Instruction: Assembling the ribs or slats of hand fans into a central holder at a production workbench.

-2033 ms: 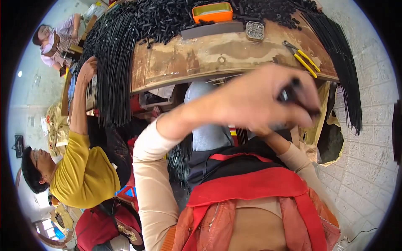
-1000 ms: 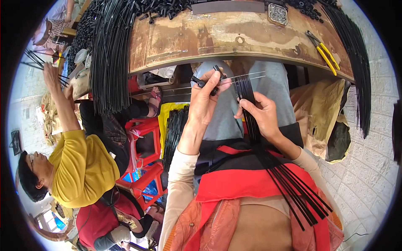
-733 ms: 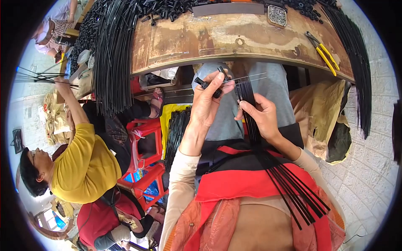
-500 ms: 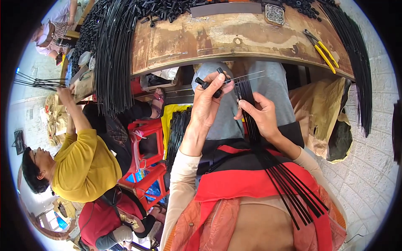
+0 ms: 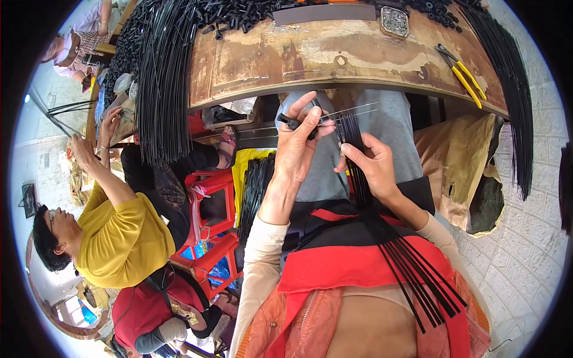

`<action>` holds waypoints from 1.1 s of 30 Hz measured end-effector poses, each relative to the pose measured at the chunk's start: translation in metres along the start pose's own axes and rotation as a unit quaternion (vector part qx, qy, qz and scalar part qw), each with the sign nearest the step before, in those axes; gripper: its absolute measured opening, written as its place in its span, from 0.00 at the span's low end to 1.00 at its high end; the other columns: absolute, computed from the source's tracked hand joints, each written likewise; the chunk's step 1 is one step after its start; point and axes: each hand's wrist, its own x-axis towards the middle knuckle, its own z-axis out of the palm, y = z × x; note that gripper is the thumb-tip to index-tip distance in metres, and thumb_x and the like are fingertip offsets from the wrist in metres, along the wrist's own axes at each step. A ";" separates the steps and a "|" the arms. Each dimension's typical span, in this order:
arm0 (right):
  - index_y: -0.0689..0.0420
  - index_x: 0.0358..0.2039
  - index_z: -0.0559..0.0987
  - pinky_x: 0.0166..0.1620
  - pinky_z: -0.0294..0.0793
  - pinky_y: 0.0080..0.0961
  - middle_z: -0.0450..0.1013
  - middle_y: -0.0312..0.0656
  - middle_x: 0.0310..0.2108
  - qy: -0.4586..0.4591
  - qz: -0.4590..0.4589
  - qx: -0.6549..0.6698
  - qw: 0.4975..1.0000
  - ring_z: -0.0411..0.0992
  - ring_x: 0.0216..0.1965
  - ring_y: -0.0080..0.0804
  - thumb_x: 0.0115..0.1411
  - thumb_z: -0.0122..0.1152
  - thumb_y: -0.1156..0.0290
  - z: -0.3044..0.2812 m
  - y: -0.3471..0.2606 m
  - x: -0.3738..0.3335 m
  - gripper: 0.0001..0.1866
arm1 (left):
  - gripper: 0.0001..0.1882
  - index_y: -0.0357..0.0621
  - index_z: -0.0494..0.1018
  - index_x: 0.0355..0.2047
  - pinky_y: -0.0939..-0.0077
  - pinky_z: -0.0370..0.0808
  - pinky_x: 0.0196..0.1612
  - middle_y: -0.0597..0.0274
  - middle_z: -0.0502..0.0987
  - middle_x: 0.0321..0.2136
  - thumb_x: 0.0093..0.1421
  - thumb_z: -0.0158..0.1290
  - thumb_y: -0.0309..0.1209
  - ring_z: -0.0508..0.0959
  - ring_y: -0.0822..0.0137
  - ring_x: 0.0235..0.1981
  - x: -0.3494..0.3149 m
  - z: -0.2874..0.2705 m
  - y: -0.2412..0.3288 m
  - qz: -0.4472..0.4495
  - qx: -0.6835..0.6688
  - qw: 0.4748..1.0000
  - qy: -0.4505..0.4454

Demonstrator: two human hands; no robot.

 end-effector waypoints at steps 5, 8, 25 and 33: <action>0.64 0.37 0.76 0.32 0.76 0.21 0.74 0.40 0.24 -0.003 0.002 0.011 1.000 0.75 0.25 0.26 0.62 0.60 0.71 0.000 0.000 0.000 0.08 | 0.14 0.40 0.75 0.47 0.73 0.81 0.43 0.58 0.79 0.39 0.60 0.58 0.28 0.80 0.66 0.39 0.000 -0.001 -0.004 -0.024 -0.013 0.999 0.019; 0.64 0.36 0.76 0.32 0.76 0.22 0.74 0.40 0.24 -0.005 0.004 0.017 1.000 0.75 0.25 0.26 0.62 0.60 0.71 0.001 -0.001 -0.001 0.09 | 0.13 0.40 0.76 0.44 0.74 0.79 0.43 0.57 0.79 0.39 0.60 0.58 0.30 0.80 0.66 0.40 0.000 0.002 -0.003 -0.027 -0.009 0.999 0.017; 0.64 0.37 0.76 0.32 0.78 0.22 0.74 0.39 0.25 -0.001 -0.002 0.014 1.000 0.75 0.25 0.25 0.62 0.60 0.71 0.002 0.000 0.000 0.09 | 0.14 0.39 0.76 0.45 0.72 0.78 0.45 0.57 0.79 0.42 0.60 0.58 0.32 0.80 0.65 0.41 -0.005 0.010 -0.004 -0.008 0.018 1.000 0.013; 0.64 0.37 0.76 0.32 0.78 0.22 0.74 0.39 0.25 -0.004 0.001 0.008 1.000 0.75 0.26 0.25 0.62 0.60 0.71 0.002 0.001 0.001 0.09 | 0.12 0.39 0.76 0.43 0.72 0.79 0.43 0.59 0.78 0.42 0.60 0.59 0.30 0.80 0.67 0.38 -0.005 0.007 -0.005 -0.011 0.017 1.000 0.021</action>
